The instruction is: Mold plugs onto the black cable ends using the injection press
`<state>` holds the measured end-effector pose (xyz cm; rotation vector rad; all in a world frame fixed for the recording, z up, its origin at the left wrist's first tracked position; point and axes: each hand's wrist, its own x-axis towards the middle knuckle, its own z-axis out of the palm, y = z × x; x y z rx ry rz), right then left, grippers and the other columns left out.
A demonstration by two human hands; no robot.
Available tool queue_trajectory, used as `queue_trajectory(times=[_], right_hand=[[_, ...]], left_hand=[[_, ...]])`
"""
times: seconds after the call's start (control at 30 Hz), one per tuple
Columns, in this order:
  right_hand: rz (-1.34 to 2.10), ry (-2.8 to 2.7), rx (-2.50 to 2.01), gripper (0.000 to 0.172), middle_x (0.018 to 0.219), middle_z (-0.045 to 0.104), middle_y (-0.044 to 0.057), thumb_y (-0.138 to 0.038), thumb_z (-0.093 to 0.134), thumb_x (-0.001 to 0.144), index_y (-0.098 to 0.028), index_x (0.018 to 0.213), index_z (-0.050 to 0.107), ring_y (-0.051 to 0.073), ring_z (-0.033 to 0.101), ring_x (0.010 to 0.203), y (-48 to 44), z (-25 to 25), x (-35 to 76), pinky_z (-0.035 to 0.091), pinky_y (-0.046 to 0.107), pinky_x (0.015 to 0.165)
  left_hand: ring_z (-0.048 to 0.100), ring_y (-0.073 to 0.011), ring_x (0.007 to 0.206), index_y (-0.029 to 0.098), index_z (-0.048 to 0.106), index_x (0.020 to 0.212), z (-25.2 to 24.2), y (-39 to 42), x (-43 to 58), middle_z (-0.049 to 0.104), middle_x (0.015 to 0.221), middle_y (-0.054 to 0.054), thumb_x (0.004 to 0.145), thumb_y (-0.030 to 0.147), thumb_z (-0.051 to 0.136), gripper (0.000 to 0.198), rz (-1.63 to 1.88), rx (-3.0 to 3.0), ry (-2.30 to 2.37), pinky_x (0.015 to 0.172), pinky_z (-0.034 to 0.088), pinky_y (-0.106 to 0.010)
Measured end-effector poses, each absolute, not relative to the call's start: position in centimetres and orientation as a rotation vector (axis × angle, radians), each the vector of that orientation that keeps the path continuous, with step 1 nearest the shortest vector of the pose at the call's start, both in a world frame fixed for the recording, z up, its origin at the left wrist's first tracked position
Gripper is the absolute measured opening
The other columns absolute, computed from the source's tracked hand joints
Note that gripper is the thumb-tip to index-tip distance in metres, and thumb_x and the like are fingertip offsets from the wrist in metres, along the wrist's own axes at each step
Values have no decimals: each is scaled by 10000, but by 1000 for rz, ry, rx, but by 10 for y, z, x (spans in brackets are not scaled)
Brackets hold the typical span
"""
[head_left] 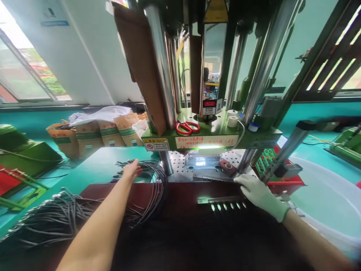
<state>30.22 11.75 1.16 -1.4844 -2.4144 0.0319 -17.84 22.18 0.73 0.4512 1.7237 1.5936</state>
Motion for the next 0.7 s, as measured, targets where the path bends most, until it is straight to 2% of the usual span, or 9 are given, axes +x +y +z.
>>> queue_trajectory(times=[0.1, 0.17, 0.3, 0.43, 0.5, 0.6, 0.7], right_hand=[[154, -2643, -1464, 362, 934, 635, 59, -86, 419, 737, -208, 1008, 626, 190, 579, 859, 97, 27, 298, 439, 299, 767], [108, -2784, -1569, 392, 950, 627, 78, -60, 432, 712, -197, 1029, 616, 203, 581, 849, 90, 32, 294, 427, 305, 736], [54, -2910, -1702, 370, 930, 621, 116, -50, 445, 677, -158, 982, 624, 249, 583, 841, 94, 37, 287, 410, 342, 698], [146, -2966, -1694, 351, 967, 632, 94, -123, 524, 646, -181, 968, 651, 254, 582, 898, 106, 52, 283, 412, 313, 722], [158, -2946, -1733, 326, 992, 635, 94, -134, 515, 662, -179, 948, 665, 246, 581, 922, 111, 62, 281, 409, 296, 737], [140, -2848, -1840, 325, 1026, 640, 103, -133, 463, 703, -174, 956, 663, 241, 584, 932, 117, 74, 277, 405, 292, 735], [139, -2726, -1947, 318, 975, 667, 96, -136, 456, 700, -184, 929, 671, 230, 598, 891, 128, 83, 275, 400, 278, 689]], left_hand=[[474, -102, 433, 186, 385, 728, 14, 217, -178, 435, 600, 36, 781, 207, 485, 115, 1462, 409, 1773, 444, 394, -243], [489, -96, 463, 182, 403, 751, 24, 207, -166, 459, 624, 31, 783, 195, 474, 79, 1436, 470, 1730, 467, 400, -227], [556, -119, 595, 158, 531, 794, 44, 153, -98, 578, 698, -7, 730, 210, 564, 89, 1316, 814, 1475, 560, 429, -234], [546, -142, 710, 180, 627, 840, 53, 64, -9, 616, 746, -7, 773, 288, 523, 165, 472, 1868, 1009, 668, 422, -260], [538, -153, 821, 196, 629, 878, 50, 28, 24, 629, 843, -10, 754, 263, 541, 167, 338, 2112, 887, 762, 408, -267], [529, -162, 865, 195, 615, 901, 40, 2, 50, 633, 876, -19, 759, 275, 532, 183, 283, 2221, 902, 794, 399, -269], [550, -172, 801, 187, 609, 856, 26, 8, 59, 640, 820, -26, 773, 322, 505, 189, 272, 2161, 1051, 743, 409, -287]])
